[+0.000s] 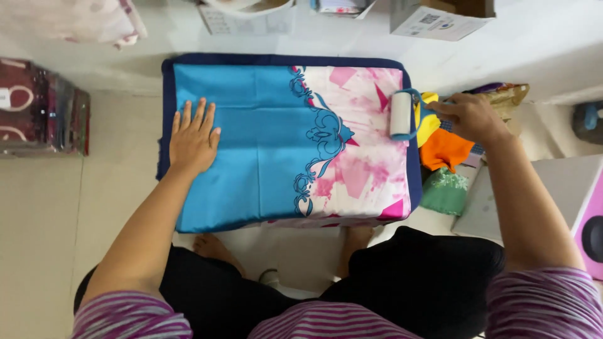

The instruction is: A person is seen unfolding a colorful patterned scarf, smoothing it out on a blue chair, using a lint roller to clean it, and then refolding it.

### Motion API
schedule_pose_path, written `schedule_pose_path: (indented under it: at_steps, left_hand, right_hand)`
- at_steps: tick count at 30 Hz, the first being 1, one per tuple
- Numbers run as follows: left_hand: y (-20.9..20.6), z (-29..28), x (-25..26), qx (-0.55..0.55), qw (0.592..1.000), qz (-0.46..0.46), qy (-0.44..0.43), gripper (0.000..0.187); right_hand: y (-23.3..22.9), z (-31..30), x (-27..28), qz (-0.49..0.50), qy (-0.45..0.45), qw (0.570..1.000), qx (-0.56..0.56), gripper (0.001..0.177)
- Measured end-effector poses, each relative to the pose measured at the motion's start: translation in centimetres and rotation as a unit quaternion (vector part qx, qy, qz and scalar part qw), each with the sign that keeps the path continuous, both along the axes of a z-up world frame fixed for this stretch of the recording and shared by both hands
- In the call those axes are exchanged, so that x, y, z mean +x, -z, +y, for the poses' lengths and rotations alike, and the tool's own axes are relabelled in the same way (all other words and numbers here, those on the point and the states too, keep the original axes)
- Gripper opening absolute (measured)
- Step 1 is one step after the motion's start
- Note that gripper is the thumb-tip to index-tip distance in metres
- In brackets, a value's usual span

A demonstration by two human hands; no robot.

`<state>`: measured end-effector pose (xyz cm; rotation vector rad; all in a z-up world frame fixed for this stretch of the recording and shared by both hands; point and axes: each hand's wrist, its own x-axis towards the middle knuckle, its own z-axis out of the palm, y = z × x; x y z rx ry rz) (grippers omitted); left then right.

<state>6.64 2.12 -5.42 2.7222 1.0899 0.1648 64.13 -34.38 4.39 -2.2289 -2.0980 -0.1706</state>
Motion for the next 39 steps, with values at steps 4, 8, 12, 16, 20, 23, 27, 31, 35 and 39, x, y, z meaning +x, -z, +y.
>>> schedule_pose_path:
  at_steps: [4,8,12,16,20,23,27,31,35,39]
  left_hand:
    - [0.2,0.2,0.0,0.012,1.0,0.005,0.005,0.063]
    - [-0.1,0.7,-0.3,0.018,0.999,0.021,0.017,0.063]
    - [-0.5,0.7,-0.2,0.007,0.999,0.05,0.004,0.064]
    - [-0.4,0.7,-0.4,0.003,0.998,0.056,0.004,0.065]
    - [0.3,0.9,-0.4,0.005,0.999,0.046,0.008,0.064]
    - [0.5,0.9,-0.3,0.008,0.999,0.047,0.006,0.065]
    - [0.2,0.6,-0.4,0.009,0.999,0.034,0.002,0.064]
    - [0.2,0.6,-0.4,0.008,1.0,0.025,0.009,0.063]
    - [-1.4,0.4,-0.1,0.005,0.999,0.03,0.017,0.065]
    - [-1.1,1.0,0.2,-0.003,0.999,0.047,0.021,0.067]
  right_hand:
    - [-3.7,7.4,-10.2,0.148,0.035,0.988,0.013,0.039]
    - [1.7,18.4,-18.6,0.214,-0.104,0.969,0.068,0.043]
    - [8.5,28.1,-24.1,0.089,-0.135,0.969,0.188,0.053]
    - [6.3,27.7,-21.1,0.104,-0.133,0.968,0.184,0.046]
    - [3.4,21.3,-13.0,0.098,-0.121,0.98,0.122,0.037]
    - [1.8,15.6,-7.1,0.073,-0.072,0.992,0.073,0.041]
    - [1.2,10.0,-2.0,-0.012,0.039,0.999,-0.006,0.052]
    - [1.9,6.5,1.7,-0.035,0.123,0.989,-0.068,0.07]
    - [-3.7,3.8,-0.2,-0.002,0.129,0.986,-0.106,0.075]
    - [-12.4,1.3,-6.0,0.214,0.034,0.976,-0.028,0.049]
